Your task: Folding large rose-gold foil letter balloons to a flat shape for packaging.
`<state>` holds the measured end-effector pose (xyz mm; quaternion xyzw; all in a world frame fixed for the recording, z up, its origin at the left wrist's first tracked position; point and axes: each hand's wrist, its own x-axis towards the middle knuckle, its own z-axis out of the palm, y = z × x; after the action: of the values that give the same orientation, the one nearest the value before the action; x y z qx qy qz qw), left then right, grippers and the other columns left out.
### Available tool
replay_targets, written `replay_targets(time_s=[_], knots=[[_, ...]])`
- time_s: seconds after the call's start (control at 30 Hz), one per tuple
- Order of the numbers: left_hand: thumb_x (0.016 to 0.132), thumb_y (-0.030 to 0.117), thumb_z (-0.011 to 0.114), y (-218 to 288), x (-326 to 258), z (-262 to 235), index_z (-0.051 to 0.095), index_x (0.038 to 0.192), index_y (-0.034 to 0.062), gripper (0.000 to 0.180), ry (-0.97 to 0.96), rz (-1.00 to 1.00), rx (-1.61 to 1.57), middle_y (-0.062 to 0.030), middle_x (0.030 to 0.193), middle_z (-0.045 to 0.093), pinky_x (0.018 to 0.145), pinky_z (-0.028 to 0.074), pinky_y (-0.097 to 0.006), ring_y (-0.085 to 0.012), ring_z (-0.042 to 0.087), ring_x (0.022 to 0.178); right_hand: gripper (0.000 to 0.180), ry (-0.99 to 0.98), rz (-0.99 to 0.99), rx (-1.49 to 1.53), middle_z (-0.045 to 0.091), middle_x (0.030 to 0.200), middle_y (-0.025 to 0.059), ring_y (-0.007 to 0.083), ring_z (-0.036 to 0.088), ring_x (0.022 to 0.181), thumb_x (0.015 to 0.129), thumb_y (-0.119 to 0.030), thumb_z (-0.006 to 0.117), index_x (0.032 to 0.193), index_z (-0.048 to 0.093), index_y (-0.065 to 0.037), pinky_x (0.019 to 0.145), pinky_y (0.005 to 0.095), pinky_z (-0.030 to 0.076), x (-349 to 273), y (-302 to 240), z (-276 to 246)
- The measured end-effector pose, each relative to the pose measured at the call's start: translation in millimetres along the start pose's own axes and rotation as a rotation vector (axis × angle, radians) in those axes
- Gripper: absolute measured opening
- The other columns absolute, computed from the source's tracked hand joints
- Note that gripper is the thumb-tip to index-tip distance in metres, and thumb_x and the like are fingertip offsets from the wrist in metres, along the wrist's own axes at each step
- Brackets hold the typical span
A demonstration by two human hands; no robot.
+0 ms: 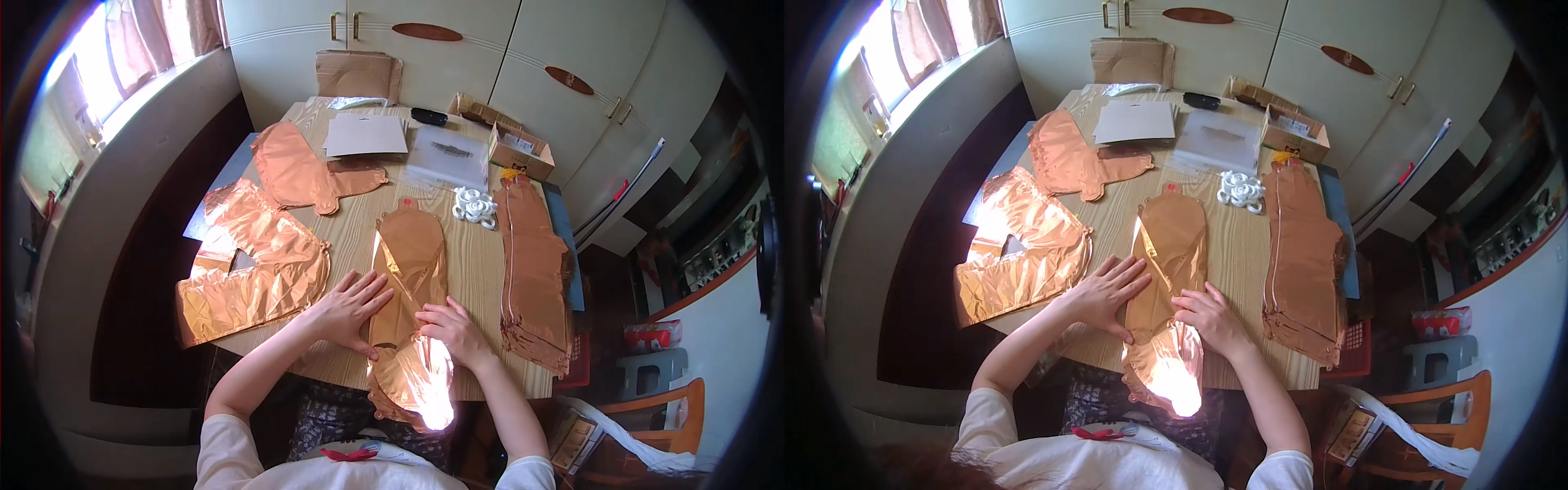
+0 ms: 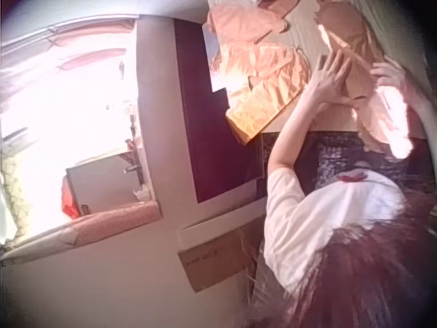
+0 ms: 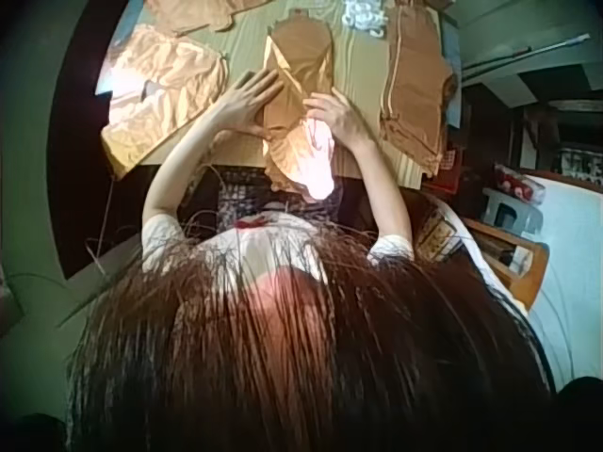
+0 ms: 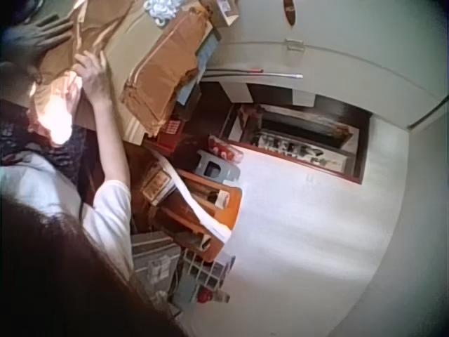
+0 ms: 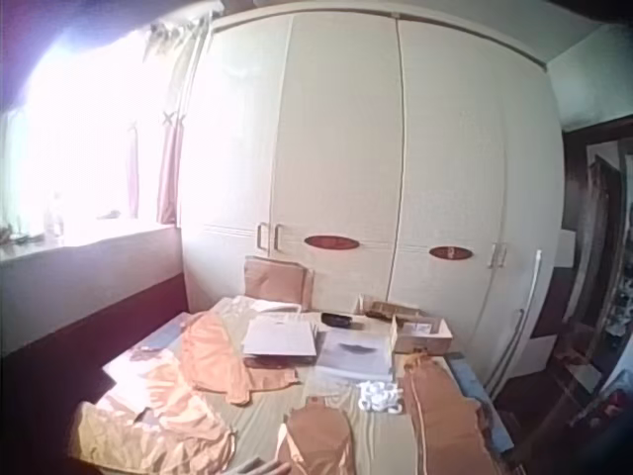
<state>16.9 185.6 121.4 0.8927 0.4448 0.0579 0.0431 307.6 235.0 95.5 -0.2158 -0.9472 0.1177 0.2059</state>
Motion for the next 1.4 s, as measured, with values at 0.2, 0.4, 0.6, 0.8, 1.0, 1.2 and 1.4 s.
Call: replay_targets(time_s=[0.2, 0.4, 0.6, 0.8, 1.0, 1.2, 1.4], knots=[[0.069, 0.083, 0.057, -6.0, 5.2, 6.7, 0.028, 0.15, 0.0043, 0.116, 0.016, -0.112, 0.045, -0.0249, 0.153, 0.029, 0.116, 0.019, -0.056, -0.0384, 0.024, 0.144, 0.016, -0.001, -0.008, 0.004, 0.064, 0.122, 0.0, 0.0196, 0.053, 0.125, 0.088, -0.015, 0.058, 0.099, 0.069, -0.015, 0.111, 0.0519, 0.034, 0.6, -0.5, 0.2], [0.073, 0.085, 0.048, -11.5, 17.4, 2.6, 0.032, 0.149, 0.0063, 0.111, 0.002, -0.206, 0.148, -0.0209, 0.152, 0.033, 0.11, 0.021, -0.065, -0.0369, 0.027, 0.143, 0.016, 0.005, -0.007, 0.0, 0.064, 0.122, -0.0007, 0.019, 0.053, 0.124, 0.088, -0.016, 0.058, 0.099, 0.069, -0.016, 0.112, 0.0518, 0.034, -0.5, 1.7, 2.0], [0.081, 0.079, 0.045, -16.9, 29.4, 2.0, 0.035, 0.147, 0.0038, 0.101, 0.018, -0.31, 0.222, -0.0207, 0.15, 0.036, 0.106, 0.022, -0.069, -0.0351, 0.033, 0.14, 0.016, 0.014, -0.007, -0.002, 0.064, 0.122, -0.0016, 0.0183, 0.054, 0.124, 0.088, -0.017, 0.058, 0.099, 0.07, -0.016, 0.111, 0.0514, 0.034, -0.1, 0.9, 2.8], [0.082, 0.078, 0.044, -4.5, 31.1, 6.4, 0.037, 0.144, -0.0033, 0.102, 0.087, -0.183, 0.195, -0.0214, 0.151, 0.035, 0.112, 0.02, -0.064, -0.0347, 0.029, 0.143, 0.016, 0.01, -0.005, -0.003, 0.064, 0.121, -0.0017, 0.018, 0.054, 0.123, 0.088, -0.016, 0.058, 0.1, 0.07, -0.017, 0.112, 0.0514, 0.034, -0.8, 2.1, 3.1], [0.081, 0.079, 0.044, 5.8, 29.6, 10.3, 0.031, 0.146, -0.0069, 0.109, 0.03, -0.146, 0.09, -0.0248, 0.152, 0.032, 0.115, 0.02, -0.057, -0.0355, 0.027, 0.144, 0.017, 0.011, 0.007, 0.017, 0.065, 0.12, -0.0021, 0.0177, 0.054, 0.124, 0.088, -0.017, 0.058, 0.1, 0.07, -0.017, 0.112, 0.0511, 0.033, -0.5, 1.4, 3.0], [0.077, 0.083, 0.044, -26.9, 45.3, 14.4, 0.028, 0.147, -0.0058, 0.114, 0.02, -0.249, 0.132, -0.025, 0.154, 0.027, 0.115, 0.019, -0.057, -0.0347, 0.023, 0.146, 0.018, 0.007, 0.009, 0.011, 0.065, 0.12, -0.0024, 0.0173, 0.055, 0.123, 0.088, -0.018, 0.059, 0.1, 0.071, -0.018, 0.112, 0.0509, 0.033, -0.1, 0.6, 1.7], [0.068, 0.085, 0.055, -55.9, 55.6, 8.0, 0.022, 0.149, -0.005, 0.126, -0.033, -0.273, 0.058, -0.0247, 0.157, 0.021, 0.117, 0.013, -0.057, -0.035, 0.016, 0.148, 0.016, 0.017, 0.011, 0.023, 0.066, 0.119, -0.0019, 0.0182, 0.056, 0.122, 0.087, -0.017, 0.059, 0.099, 0.071, -0.017, 0.111, 0.0512, 0.035, 0.5, 0.6, 0.8]])
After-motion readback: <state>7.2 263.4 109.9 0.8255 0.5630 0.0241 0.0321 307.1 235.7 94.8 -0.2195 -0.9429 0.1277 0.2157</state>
